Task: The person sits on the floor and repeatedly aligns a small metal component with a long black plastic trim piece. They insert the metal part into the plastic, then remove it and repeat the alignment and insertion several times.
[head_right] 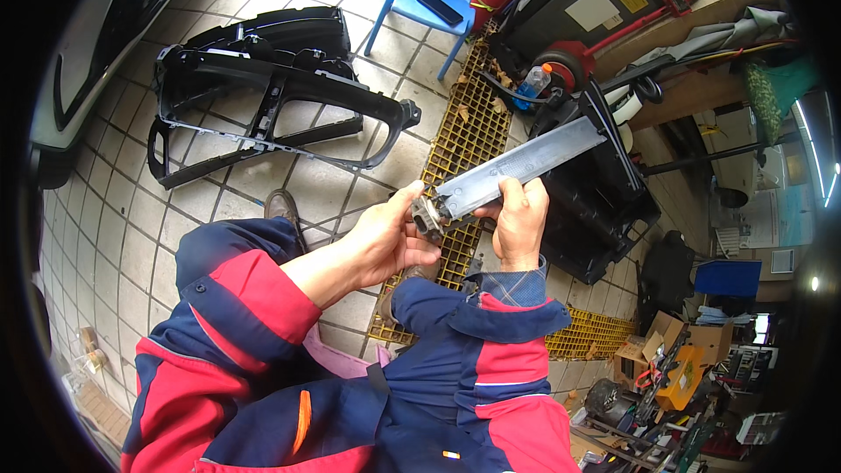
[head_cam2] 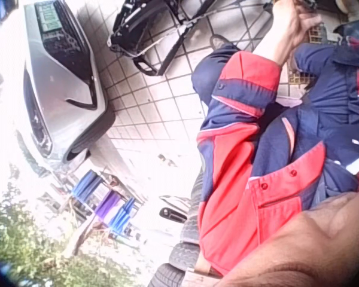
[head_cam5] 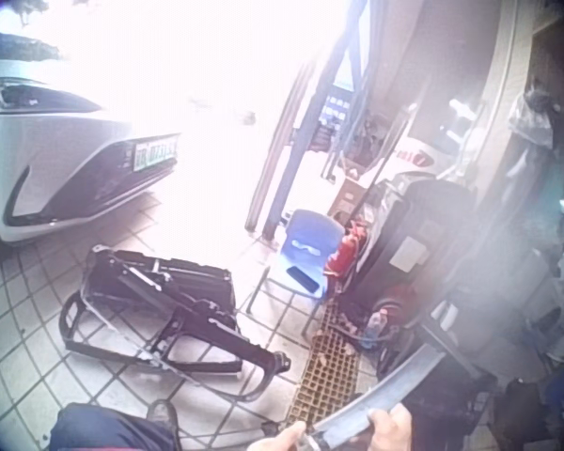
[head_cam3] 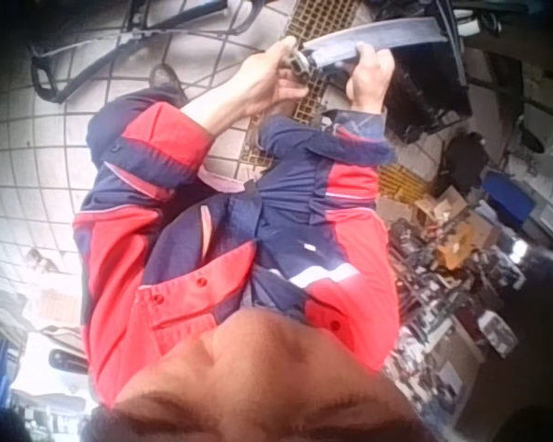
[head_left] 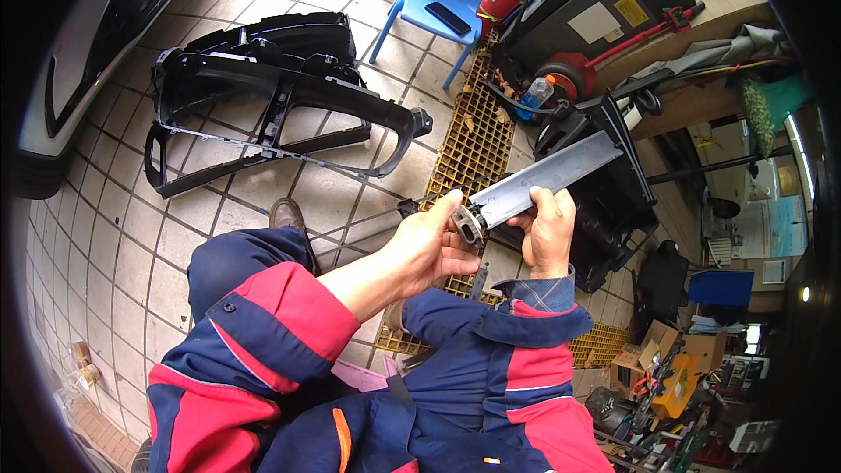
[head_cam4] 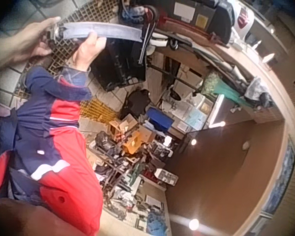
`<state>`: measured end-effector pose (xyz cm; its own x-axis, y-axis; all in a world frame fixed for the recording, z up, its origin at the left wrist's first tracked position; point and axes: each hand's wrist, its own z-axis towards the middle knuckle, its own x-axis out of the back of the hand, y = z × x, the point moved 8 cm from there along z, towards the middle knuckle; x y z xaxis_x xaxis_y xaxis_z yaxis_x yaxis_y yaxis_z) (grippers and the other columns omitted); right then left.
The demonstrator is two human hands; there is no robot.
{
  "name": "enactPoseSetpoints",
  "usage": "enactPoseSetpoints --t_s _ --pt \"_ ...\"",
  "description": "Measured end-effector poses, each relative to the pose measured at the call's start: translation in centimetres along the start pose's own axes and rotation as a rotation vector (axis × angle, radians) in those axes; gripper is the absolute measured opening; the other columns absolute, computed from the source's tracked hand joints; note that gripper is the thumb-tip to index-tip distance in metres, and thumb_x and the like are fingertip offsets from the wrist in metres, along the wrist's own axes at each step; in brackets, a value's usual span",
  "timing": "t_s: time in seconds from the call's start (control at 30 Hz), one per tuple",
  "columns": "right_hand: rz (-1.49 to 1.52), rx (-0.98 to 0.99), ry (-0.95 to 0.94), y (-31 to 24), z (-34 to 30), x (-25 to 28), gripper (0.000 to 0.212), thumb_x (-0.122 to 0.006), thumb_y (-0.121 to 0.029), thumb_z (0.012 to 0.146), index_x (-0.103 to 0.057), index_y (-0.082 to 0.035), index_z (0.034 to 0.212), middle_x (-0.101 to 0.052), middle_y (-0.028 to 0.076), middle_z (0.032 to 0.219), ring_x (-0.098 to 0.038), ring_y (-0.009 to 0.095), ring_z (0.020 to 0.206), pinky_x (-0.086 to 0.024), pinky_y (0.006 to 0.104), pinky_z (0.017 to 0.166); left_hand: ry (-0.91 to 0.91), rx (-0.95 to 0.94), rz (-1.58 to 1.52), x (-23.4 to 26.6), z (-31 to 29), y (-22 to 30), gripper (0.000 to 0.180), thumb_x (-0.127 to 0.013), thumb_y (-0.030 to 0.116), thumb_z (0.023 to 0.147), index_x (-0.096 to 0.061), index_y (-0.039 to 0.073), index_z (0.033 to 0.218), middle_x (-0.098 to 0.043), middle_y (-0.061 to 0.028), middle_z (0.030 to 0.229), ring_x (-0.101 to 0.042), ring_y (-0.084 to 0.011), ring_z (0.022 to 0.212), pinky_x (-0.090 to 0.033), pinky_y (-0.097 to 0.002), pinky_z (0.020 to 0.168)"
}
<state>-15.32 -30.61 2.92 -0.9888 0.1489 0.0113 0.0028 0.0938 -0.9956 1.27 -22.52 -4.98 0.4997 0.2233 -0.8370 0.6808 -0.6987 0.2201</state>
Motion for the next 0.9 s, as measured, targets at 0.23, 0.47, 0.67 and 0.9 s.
enactPoseSetpoints --t_s 0.23,0.47,0.67,0.9 --pt "-0.052 0.089 -0.027 -1.2 -0.5 -0.2 0.020 -0.052 -0.006 0.101 -0.062 0.008 0.111 -0.073 0.014 0.095 -0.073 0.020 0.069 -0.060 0.0289 0.053 -0.026 -0.004 -0.006 0.4 0.8 -0.2 0.052 -0.046 0.049 0.113 -0.059 0.001 0.128 -0.073 -0.0156 0.103 -0.074 -0.0289 0.069 -0.066 -0.0352 0.059" --pt "-0.144 0.139 -0.018 -2.3 -1.1 0.0 0.020 -0.054 -0.007 0.102 -0.061 0.009 0.112 -0.073 0.015 0.097 -0.074 0.020 0.073 -0.063 0.0291 0.055 -0.060 0.031 -0.002 0.3 1.2 -0.5 0.049 -0.043 0.046 0.115 -0.059 0.002 0.126 -0.072 -0.0148 0.106 -0.074 -0.0298 0.068 -0.066 -0.0356 0.058" --pt "-0.057 0.138 -0.004 -2.4 -1.2 0.2 0.017 -0.056 -0.007 0.103 -0.061 0.005 0.115 -0.073 0.013 0.100 -0.073 0.017 0.073 -0.061 0.0263 0.053 -0.015 -0.028 -0.023 -0.2 0.8 -0.2 0.043 -0.054 0.046 0.112 -0.065 0.006 0.122 -0.072 -0.0093 0.098 -0.072 -0.0266 0.082 -0.065 -0.0412 0.072" --pt "0.122 0.251 0.098 -3.9 -1.0 2.2 0.018 -0.056 -0.006 0.105 -0.061 0.002 0.120 -0.073 0.012 0.102 -0.071 0.015 0.072 -0.056 0.0228 0.050 0.038 -0.079 0.087 1.2 0.9 0.8 0.046 -0.053 0.048 0.112 -0.067 0.004 0.120 -0.074 -0.0113 0.100 -0.073 -0.0280 0.088 -0.063 -0.0445 0.077"
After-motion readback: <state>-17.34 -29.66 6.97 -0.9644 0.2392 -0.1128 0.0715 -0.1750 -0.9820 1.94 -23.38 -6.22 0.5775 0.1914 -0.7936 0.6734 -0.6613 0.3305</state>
